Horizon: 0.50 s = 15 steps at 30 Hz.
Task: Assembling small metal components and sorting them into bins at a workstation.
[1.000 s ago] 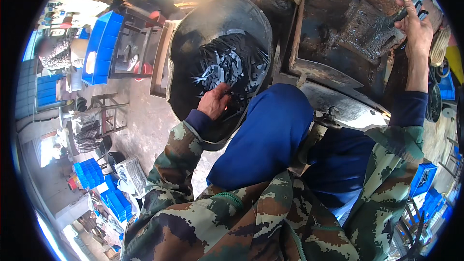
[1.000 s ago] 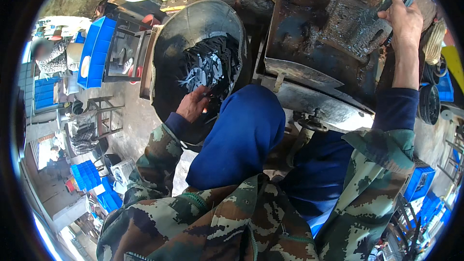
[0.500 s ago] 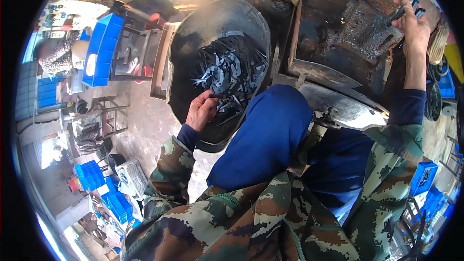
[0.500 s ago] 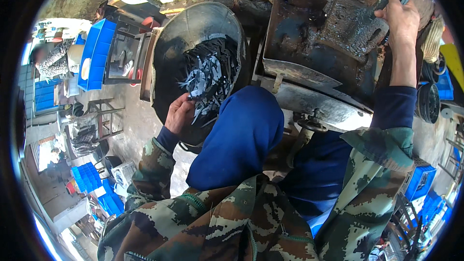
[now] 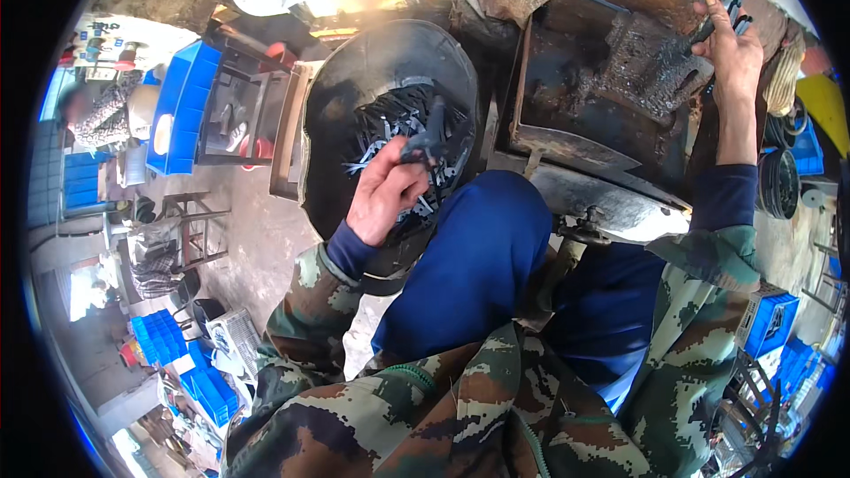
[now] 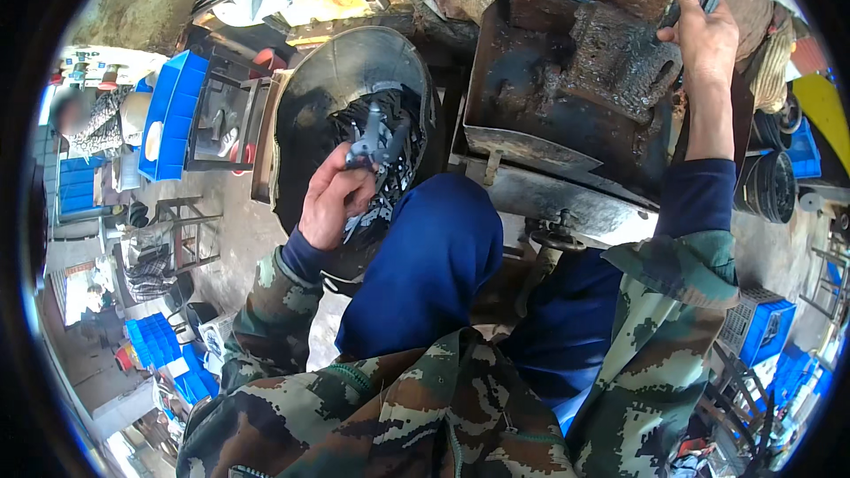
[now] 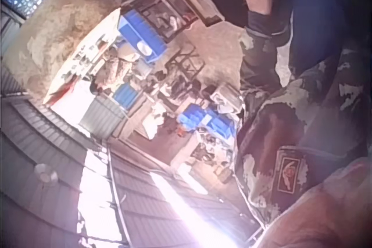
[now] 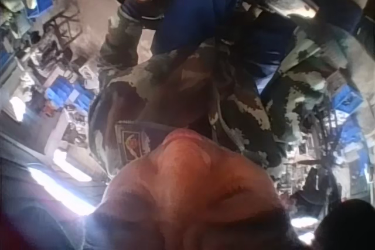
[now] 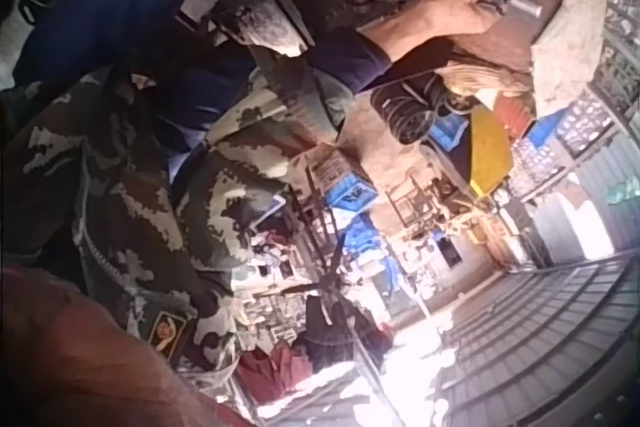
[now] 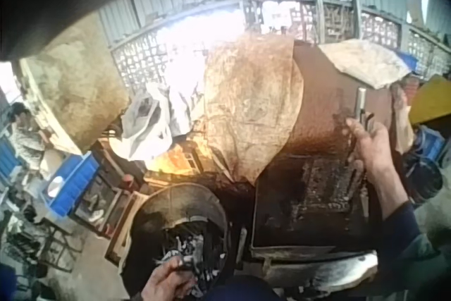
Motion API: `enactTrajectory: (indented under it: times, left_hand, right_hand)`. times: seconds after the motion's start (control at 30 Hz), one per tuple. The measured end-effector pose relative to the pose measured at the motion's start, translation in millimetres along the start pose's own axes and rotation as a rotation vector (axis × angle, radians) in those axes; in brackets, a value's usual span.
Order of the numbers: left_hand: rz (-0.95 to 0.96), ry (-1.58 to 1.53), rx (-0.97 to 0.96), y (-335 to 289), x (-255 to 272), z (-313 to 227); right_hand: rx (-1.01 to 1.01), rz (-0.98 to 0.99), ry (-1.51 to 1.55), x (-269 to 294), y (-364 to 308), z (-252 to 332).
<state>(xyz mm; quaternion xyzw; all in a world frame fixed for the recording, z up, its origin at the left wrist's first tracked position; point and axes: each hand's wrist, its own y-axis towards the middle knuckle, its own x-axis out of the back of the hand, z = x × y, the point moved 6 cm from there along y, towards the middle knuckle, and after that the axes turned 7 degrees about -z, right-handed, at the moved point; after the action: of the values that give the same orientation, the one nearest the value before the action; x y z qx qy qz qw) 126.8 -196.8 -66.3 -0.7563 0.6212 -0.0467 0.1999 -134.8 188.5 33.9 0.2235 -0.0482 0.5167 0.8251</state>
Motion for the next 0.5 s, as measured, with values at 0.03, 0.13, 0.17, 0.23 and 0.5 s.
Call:
enactTrajectory:
  times: [0.03, 0.13, 0.17, 0.23, 0.5]
  left_hand:
    - [0.040, 0.072, -0.052, 3, -14, -12]
    - [0.182, 0.052, -0.141, 9, -60, -44]
    - [0.207, 0.058, -0.169, 13, -75, -54]
    - [0.270, 0.020, -0.210, 19, -106, -68]
    - [0.476, -0.030, -0.606, 17, -240, -120]
  right_hand:
    - [-0.001, 0.000, 0.026, 0, 0, 0]
    - [-0.025, -0.025, 0.026, 3, -1, 4]
    - [-0.021, -0.015, 0.043, 1, -2, 5]
    - [-0.021, 0.013, 0.045, -2, -6, 10]
    - [-0.017, -0.002, 0.109, -12, 11, -25]
